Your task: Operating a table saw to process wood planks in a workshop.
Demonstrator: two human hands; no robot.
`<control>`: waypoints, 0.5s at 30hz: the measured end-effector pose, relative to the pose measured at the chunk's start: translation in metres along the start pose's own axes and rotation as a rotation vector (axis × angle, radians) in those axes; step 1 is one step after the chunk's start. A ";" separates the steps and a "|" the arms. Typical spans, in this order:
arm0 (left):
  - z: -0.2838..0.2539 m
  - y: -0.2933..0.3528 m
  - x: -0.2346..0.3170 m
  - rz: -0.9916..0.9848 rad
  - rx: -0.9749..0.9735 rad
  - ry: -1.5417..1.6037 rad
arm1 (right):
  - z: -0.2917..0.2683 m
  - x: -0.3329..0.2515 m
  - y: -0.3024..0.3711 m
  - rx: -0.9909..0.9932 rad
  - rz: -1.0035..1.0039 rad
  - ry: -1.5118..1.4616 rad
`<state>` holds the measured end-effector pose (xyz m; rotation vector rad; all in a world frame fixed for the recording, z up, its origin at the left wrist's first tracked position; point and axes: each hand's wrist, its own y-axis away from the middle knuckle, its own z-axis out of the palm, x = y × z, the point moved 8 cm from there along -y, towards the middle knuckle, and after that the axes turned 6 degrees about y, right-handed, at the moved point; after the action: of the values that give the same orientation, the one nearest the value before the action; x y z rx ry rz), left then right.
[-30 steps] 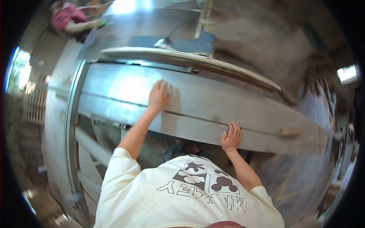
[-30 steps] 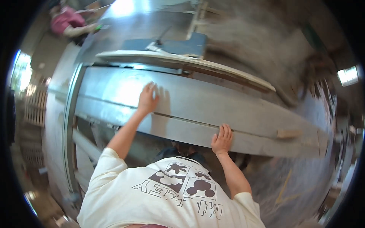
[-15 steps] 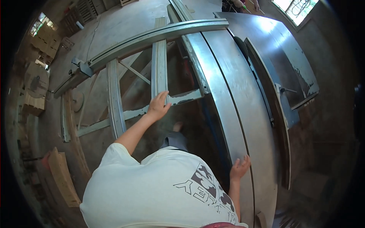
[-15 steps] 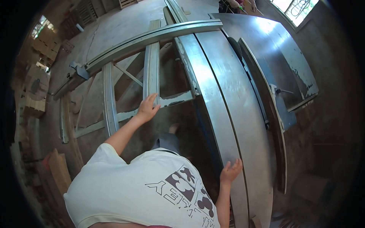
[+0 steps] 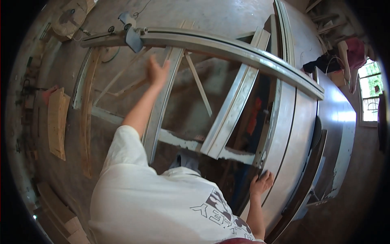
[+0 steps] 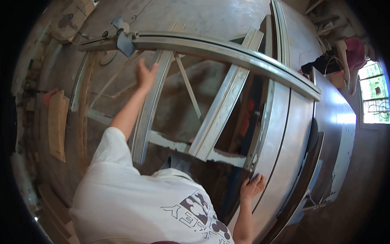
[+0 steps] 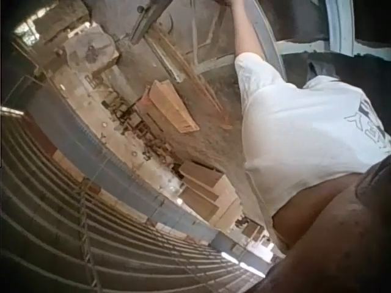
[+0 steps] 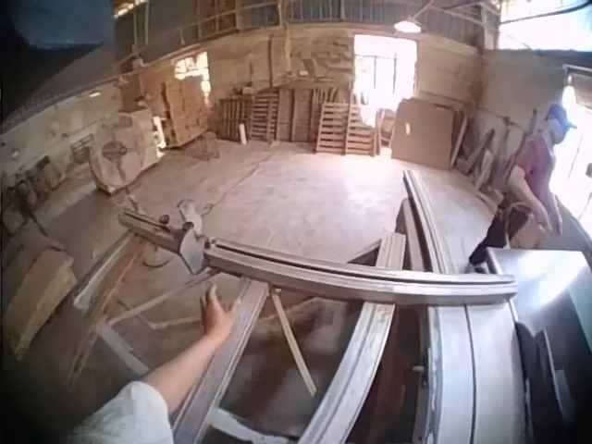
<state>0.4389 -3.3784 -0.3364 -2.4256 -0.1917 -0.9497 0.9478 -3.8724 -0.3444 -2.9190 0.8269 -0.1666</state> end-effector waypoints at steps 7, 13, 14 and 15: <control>-0.031 -0.137 -0.175 -0.213 -0.139 0.020 | 0.015 -0.005 -0.017 -0.071 0.020 -0.013; -0.098 -0.282 -0.132 0.085 -0.109 -0.047 | 0.019 -0.010 -0.026 -0.085 -0.002 -0.082; -0.099 -0.305 -0.102 0.116 -0.051 -0.077 | 0.012 -0.011 -0.026 -0.072 -0.009 -0.053; -0.090 -0.321 -0.048 0.128 -0.003 0.072 | 0.010 -0.009 -0.023 -0.068 -0.003 -0.039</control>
<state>0.2496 -3.1489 -0.1782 -2.3707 -0.0095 -0.9775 0.9529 -3.8475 -0.3519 -2.9759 0.8387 -0.0827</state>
